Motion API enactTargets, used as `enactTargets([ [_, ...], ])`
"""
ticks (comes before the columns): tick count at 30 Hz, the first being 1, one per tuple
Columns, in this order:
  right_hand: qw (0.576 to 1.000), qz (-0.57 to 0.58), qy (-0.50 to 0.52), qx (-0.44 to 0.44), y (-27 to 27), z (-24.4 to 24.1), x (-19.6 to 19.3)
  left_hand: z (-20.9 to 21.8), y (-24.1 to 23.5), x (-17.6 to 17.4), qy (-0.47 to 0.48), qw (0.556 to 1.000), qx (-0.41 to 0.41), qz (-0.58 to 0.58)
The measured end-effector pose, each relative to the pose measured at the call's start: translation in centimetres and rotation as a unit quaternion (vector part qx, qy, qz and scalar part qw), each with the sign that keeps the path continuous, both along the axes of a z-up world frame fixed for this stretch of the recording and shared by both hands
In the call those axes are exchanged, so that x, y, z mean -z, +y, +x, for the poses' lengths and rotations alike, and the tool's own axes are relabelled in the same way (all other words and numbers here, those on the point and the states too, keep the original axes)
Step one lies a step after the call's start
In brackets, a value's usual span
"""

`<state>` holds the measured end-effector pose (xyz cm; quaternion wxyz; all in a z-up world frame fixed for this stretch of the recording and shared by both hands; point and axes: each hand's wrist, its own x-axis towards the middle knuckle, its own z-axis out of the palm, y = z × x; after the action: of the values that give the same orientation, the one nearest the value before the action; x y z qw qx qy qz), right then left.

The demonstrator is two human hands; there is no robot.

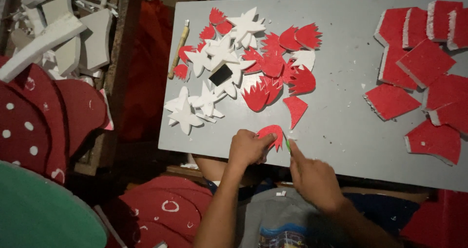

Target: Cutting jagged shapes out of red and white foam sheets using a utility knife.

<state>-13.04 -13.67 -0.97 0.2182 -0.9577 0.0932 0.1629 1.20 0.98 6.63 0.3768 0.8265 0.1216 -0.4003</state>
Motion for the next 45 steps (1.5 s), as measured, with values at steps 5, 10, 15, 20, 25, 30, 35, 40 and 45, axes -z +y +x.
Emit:
enactTargets([
  [5, 0.987, -0.075, -0.128, -0.06, -1.4, -4.9, -1.3, 0.1, 0.4, 0.3, -0.007, 1.0, 0.002, -0.023],
  [10, 0.9, -0.316, -0.251, -0.168, -3.6, -4.3, -5.2, -0.4, 1.6, 1.7, -0.032, 0.996, 0.015, -0.079],
  [15, 0.938, 0.193, -0.063, 0.281, -6.0, 1.9, -2.5, 0.4, 3.6, 6.8, -0.157, 0.978, -0.016, -0.137],
  [20, 0.95, 0.126, -0.037, 0.283, -3.0, 7.9, -6.8, 1.6, 2.7, 6.8, -0.196, 0.962, -0.016, -0.19],
  [25, 0.968, 0.088, 0.006, 0.235, -2.0, 8.2, -7.7, 3.3, 0.9, 8.5, -0.196, 0.965, -0.001, -0.176],
  [30, 0.973, 0.079, -0.011, 0.219, -2.4, 7.3, -6.5, 2.3, -0.6, 5.3, -0.433, 0.896, 0.012, -0.101],
  [35, 0.968, 0.12, -0.039, 0.215, -3.8, 6.3, -4.7, 0.1, -1.0, 6.8, -0.55, 0.831, -0.018, -0.075],
  [40, 0.961, 0.143, -0.039, 0.234, -4.2, 6.5, -6.1, -3.5, -1.0, 10.3, -0.659, 0.745, 0.068, -0.082],
  [45, 0.876, 0.298, -0.048, 0.377, -4.2, 7.4, -8.9, -6.6, -1.3, 7.7, -0.641, 0.717, 0.221, -0.163],
])
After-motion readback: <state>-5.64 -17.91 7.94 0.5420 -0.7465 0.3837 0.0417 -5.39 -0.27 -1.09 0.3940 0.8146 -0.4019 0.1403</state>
